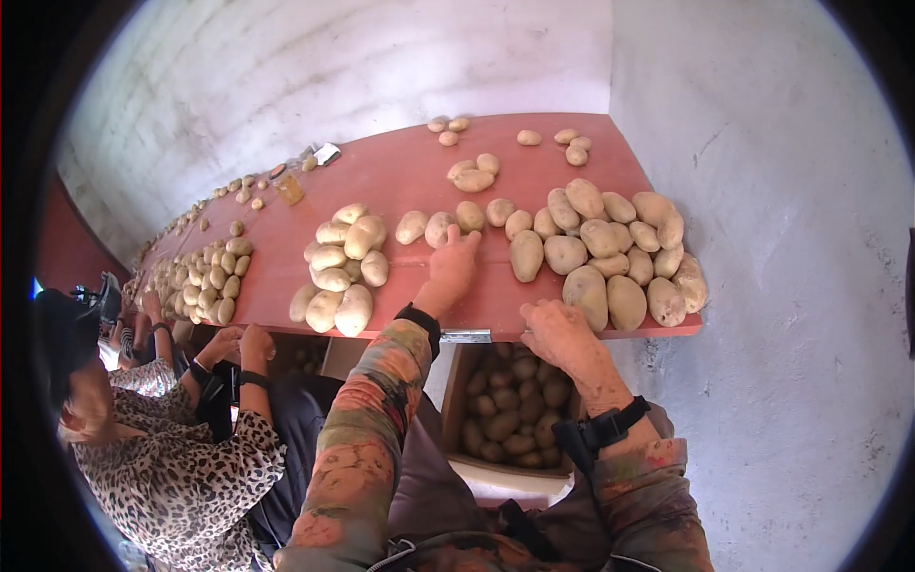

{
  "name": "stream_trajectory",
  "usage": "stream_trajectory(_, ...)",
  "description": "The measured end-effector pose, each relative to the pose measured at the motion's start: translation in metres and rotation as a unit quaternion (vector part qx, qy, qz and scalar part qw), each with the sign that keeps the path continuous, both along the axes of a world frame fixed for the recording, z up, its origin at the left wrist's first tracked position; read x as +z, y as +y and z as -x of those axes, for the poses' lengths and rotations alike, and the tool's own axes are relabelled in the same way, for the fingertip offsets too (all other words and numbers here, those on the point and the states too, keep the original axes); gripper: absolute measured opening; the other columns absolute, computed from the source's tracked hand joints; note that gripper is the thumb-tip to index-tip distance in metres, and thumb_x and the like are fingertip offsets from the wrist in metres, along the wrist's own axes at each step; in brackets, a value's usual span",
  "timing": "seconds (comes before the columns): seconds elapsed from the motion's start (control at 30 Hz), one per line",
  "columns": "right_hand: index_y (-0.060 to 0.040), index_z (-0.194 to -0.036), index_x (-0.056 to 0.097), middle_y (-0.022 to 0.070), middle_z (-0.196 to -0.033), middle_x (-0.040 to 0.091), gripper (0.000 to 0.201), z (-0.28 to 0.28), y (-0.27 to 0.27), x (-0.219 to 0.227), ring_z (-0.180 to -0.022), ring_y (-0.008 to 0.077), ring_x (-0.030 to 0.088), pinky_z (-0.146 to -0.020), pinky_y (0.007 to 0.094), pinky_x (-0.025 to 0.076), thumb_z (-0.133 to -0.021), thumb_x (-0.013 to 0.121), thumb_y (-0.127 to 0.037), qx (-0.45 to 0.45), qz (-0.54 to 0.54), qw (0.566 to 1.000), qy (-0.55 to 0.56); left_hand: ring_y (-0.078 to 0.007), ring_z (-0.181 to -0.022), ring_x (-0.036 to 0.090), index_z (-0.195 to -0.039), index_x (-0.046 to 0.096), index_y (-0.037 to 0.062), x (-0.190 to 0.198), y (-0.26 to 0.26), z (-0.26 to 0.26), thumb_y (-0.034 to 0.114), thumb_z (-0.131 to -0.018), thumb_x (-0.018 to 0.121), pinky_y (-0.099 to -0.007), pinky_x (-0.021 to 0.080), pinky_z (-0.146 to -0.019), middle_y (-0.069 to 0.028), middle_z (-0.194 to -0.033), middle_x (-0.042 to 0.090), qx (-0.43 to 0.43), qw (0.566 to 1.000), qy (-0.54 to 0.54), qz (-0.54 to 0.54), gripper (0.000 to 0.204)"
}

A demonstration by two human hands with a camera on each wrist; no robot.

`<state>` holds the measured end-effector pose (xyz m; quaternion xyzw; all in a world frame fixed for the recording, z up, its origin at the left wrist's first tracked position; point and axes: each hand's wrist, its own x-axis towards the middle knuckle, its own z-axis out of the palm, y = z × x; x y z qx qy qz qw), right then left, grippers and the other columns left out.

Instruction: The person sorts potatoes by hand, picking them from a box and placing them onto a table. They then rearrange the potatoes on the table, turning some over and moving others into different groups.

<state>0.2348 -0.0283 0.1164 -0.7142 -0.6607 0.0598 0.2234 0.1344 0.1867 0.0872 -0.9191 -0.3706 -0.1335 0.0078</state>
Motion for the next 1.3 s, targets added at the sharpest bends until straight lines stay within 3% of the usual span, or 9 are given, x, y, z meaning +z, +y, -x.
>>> stream_trajectory(0.27, -0.0016, -0.083, 0.057, 0.0185, -0.079, 0.061, 0.018, -0.001, 0.001, -0.001, -0.083, 0.0356, 0.060, -0.075, 0.0438, 0.048, -0.072, 0.065, -0.014, -0.014, 0.017, 1.000, -0.006, -0.0380, -0.098, 0.053, -0.108, 0.047, 0.0139, 0.037, -0.067, 0.040, 0.014, -0.069, 0.063, -0.0469, 0.047, -0.076, -0.0171, -0.111, 0.047, -0.022, 0.994, -0.051, 0.096, 0.043)
stream_trajectory(0.4, -0.0017, -0.085, 0.058, 0.0186, -0.081, 0.061, 0.020, 0.004, 0.003, -0.002, -0.085, 0.0351, 0.060, -0.076, 0.0441, 0.047, -0.072, 0.065, -0.015, -0.011, 0.019, 0.999, -0.031, -0.0365, -0.099, 0.054, -0.110, 0.048, 0.0129, 0.035, -0.102, 0.059, 0.015, -0.069, 0.064, -0.0442, 0.047, -0.079, -0.0163, -0.110, 0.049, -0.017, 0.983, -0.151, 0.107, 0.044)
stream_trajectory(0.5, -0.0050, -0.083, 0.064, 0.0173, -0.079, 0.064, 0.014, 0.003, 0.006, -0.001, -0.082, 0.0342, 0.062, -0.074, 0.0435, 0.049, -0.074, 0.053, -0.009, -0.025, 0.010, 0.999, -0.043, -0.0361, -0.098, 0.053, -0.110, 0.050, 0.0128, 0.035, -0.131, 0.063, 0.015, -0.069, 0.064, -0.0432, 0.046, -0.081, -0.0151, -0.110, 0.049, -0.015, 0.970, -0.207, 0.126, 0.043)
stream_trajectory(0.57, -0.0017, -0.089, 0.057, 0.0176, -0.085, 0.062, 0.024, 0.001, 0.007, -0.006, -0.087, 0.0351, 0.059, -0.076, 0.0446, 0.047, -0.073, 0.066, -0.017, -0.017, 0.042, 0.999, -0.030, -0.0359, -0.099, 0.053, -0.110, 0.051, 0.0129, 0.030, -0.148, 0.069, 0.015, -0.069, 0.065, -0.0428, 0.046, -0.082, -0.0143, -0.110, 0.049, -0.008, 0.964, -0.227, 0.137, 0.043)
stream_trajectory(0.67, -0.0018, -0.088, 0.058, 0.0177, -0.085, 0.062, 0.024, 0.001, 0.005, -0.004, -0.088, 0.0353, 0.059, -0.076, 0.0448, 0.047, -0.073, 0.066, -0.018, -0.018, 0.033, 0.999, -0.031, -0.0344, -0.103, 0.050, -0.111, 0.051, 0.0131, 0.022, -0.163, 0.075, 0.012, -0.068, 0.067, -0.0415, 0.045, -0.085, -0.0129, -0.110, 0.049, -0.029, 0.967, -0.228, 0.111, 0.046)
stream_trajectory(0.9, -0.0034, -0.086, 0.062, 0.0178, -0.087, 0.064, 0.016, 0.004, 0.001, 0.002, -0.088, 0.0341, 0.061, -0.077, 0.0442, 0.047, -0.072, 0.059, -0.012, -0.023, 0.048, 0.998, -0.046, -0.0331, -0.099, 0.053, -0.110, 0.052, 0.0120, 0.014, -0.163, 0.088, 0.013, -0.075, 0.063, -0.0408, 0.045, -0.081, -0.0136, -0.108, 0.049, -0.059, 0.960, -0.233, 0.145, 0.037)
stream_trajectory(1.2, -0.0027, -0.087, 0.059, 0.0179, -0.085, 0.062, 0.023, 0.003, -0.006, -0.001, -0.088, 0.0350, 0.059, -0.075, 0.0451, 0.047, -0.072, 0.066, -0.019, -0.020, 0.041, 0.997, -0.062, -0.0316, -0.080, 0.059, -0.096, 0.059, 0.0064, 0.021, -0.123, 0.074, 0.015, -0.079, 0.060, -0.0386, 0.048, -0.069, -0.0139, -0.085, 0.059, -0.113, 0.956, -0.228, 0.149, 0.019)
stream_trajectory(1.27, -0.0036, -0.087, 0.060, 0.0167, -0.086, 0.063, 0.022, 0.005, -0.005, -0.001, -0.088, 0.0345, 0.059, -0.075, 0.0448, 0.048, -0.072, 0.066, -0.019, -0.030, 0.055, 0.996, -0.070, -0.0321, -0.087, 0.059, -0.099, 0.057, 0.0079, 0.033, -0.102, 0.069, 0.018, -0.077, 0.061, -0.0430, 0.047, -0.068, -0.0169, -0.090, 0.059, -0.010, 0.981, -0.134, 0.143, 0.025)
stream_trajectory(1.3, -0.0036, -0.087, 0.060, 0.0167, -0.086, 0.063, 0.022, 0.006, -0.005, 0.000, -0.088, 0.0345, 0.059, -0.075, 0.0448, 0.048, -0.072, 0.066, -0.019, -0.034, 0.052, 0.996, -0.070, -0.0334, -0.087, 0.058, -0.102, 0.055, 0.0074, 0.034, -0.085, 0.067, 0.019, -0.077, 0.061, -0.0439, 0.047, -0.069, -0.0178, -0.093, 0.059, -0.033, 0.981, -0.169, 0.086, 0.028)
